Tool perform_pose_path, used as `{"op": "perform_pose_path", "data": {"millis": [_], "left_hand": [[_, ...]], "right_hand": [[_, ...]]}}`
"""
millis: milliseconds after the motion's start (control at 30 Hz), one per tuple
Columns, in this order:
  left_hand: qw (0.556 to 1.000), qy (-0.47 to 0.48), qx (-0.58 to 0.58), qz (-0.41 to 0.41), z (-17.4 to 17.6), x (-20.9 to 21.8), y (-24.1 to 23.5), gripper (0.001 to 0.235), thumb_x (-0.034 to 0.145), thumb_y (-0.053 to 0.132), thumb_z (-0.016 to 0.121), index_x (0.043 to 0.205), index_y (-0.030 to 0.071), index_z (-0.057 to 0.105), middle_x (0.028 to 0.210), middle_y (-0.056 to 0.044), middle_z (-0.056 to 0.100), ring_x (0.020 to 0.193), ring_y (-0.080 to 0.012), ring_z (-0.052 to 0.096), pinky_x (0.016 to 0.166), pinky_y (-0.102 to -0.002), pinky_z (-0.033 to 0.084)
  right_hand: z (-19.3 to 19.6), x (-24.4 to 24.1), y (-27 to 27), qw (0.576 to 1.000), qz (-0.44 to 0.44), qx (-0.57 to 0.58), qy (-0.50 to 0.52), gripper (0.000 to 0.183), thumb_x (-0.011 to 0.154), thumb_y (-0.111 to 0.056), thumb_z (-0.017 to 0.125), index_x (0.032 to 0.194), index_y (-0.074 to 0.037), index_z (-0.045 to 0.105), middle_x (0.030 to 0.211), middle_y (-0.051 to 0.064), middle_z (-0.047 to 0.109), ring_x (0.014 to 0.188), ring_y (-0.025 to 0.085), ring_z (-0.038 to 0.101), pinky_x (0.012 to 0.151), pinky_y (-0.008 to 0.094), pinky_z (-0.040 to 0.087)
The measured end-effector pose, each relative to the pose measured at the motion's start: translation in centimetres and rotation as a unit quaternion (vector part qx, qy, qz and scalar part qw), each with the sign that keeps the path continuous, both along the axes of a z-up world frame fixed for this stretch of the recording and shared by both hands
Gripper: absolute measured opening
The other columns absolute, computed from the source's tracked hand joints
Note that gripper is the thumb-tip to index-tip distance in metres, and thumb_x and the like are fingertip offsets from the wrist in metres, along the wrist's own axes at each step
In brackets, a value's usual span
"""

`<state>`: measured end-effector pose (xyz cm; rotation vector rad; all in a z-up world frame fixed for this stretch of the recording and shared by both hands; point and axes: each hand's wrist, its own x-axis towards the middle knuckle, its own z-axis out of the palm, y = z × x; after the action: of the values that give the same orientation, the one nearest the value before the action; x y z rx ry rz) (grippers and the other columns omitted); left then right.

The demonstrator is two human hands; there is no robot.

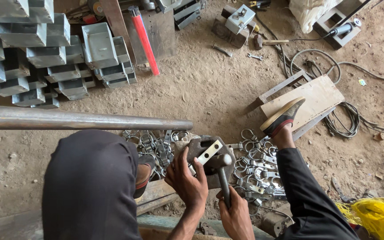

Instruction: The person shapes metal brackets using a hammer and a jig, hitting the metal parts to bend them into a specific shape before moving them into a pile.

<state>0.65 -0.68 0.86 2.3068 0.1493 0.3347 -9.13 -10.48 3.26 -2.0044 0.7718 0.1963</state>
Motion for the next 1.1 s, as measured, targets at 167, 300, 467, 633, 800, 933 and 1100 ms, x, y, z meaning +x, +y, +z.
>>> {"op": "perform_pose_path", "data": {"millis": [167, 300, 467, 633, 800, 933, 1100], "left_hand": [[1.000, -0.004, -0.005, 0.000, -0.1, -0.1, 0.1, 0.045, 0.098, 0.031, 0.058, 0.140, 0.014, 0.058, 0.138, -0.005, 0.063, 0.123, -0.0272, 0.052, 0.106, -0.049, 0.031], [1.000, 0.000, -0.009, -0.005, -0.2, -0.2, 0.2, 0.046, 0.098, 0.032, 0.058, 0.140, 0.015, 0.058, 0.139, -0.005, 0.063, 0.122, -0.0273, 0.051, 0.105, -0.049, 0.032], [1.000, 0.002, -0.021, -0.020, 0.1, 0.1, 0.3, 0.047, 0.099, 0.032, 0.057, 0.142, 0.013, 0.056, 0.138, -0.006, 0.063, 0.120, -0.0281, 0.052, 0.103, -0.048, 0.032], [0.998, 0.013, -0.062, 0.002, 0.3, -0.4, 0.3, 0.043, 0.100, 0.030, 0.056, 0.139, 0.013, 0.058, 0.136, -0.006, 0.064, 0.118, -0.0283, 0.053, 0.102, -0.047, 0.033], [0.999, -0.044, -0.017, -0.008, 0.5, 0.1, 0.3, 0.043, 0.099, 0.029, 0.059, 0.138, 0.011, 0.058, 0.132, -0.007, 0.065, 0.120, -0.0291, 0.054, 0.102, -0.047, 0.034], [1.000, -0.015, -0.018, 0.012, 0.5, 0.3, 0.0, 0.042, 0.098, 0.029, 0.060, 0.137, 0.014, 0.060, 0.131, -0.006, 0.066, 0.112, -0.0277, 0.055, 0.100, -0.046, 0.035], [0.999, -0.032, -0.007, 0.007, 1.0, 0.3, 0.1, 0.040, 0.098, 0.029, 0.059, 0.135, 0.013, 0.060, 0.132, -0.007, 0.065, 0.113, -0.0285, 0.056, 0.102, -0.048, 0.033]], "right_hand": [[-0.6, -0.5, 0.0, 0.999, 0.026, -0.010, -0.026, 0.018, 0.083, -0.002, 0.060, 0.098, 0.001, 0.068, 0.063, 0.015, 0.070, 0.049, 0.021, 0.065, 0.050, 0.037, 0.050], [-0.9, -0.6, 0.0, 1.000, 0.025, -0.008, -0.016, 0.017, 0.084, -0.004, 0.061, 0.098, 0.001, 0.068, 0.062, 0.016, 0.069, 0.048, 0.021, 0.061, 0.049, 0.038, 0.047], [-1.1, -0.3, 0.5, 0.999, -0.001, -0.012, -0.046, 0.015, 0.084, -0.003, 0.061, 0.096, 0.000, 0.069, 0.059, 0.012, 0.067, 0.046, 0.019, 0.059, 0.047, 0.036, 0.046], [-1.3, 0.3, 0.7, 0.995, -0.026, -0.047, -0.090, 0.012, 0.085, -0.001, 0.062, 0.095, 0.000, 0.068, 0.056, 0.009, 0.059, 0.043, 0.016, 0.051, 0.044, 0.037, 0.040], [-0.8, 1.4, 1.1, 0.981, -0.119, 0.065, -0.140, 0.006, 0.091, -0.003, 0.062, 0.096, -0.001, 0.066, 0.061, 0.003, 0.054, 0.042, 0.010, 0.046, 0.036, 0.031, 0.037], [0.7, 1.0, 0.5, 0.973, -0.166, 0.072, -0.145, 0.005, 0.092, -0.003, 0.060, 0.094, 0.000, 0.063, 0.061, 0.002, 0.055, 0.038, 0.010, 0.047, 0.031, 0.028, 0.039], [2.8, 0.4, -0.4, 0.968, -0.193, 0.085, -0.134, 0.003, 0.092, -0.002, 0.059, 0.094, -0.002, 0.062, 0.055, 0.003, 0.050, 0.036, 0.011, 0.046, 0.032, 0.028, 0.036]]}}
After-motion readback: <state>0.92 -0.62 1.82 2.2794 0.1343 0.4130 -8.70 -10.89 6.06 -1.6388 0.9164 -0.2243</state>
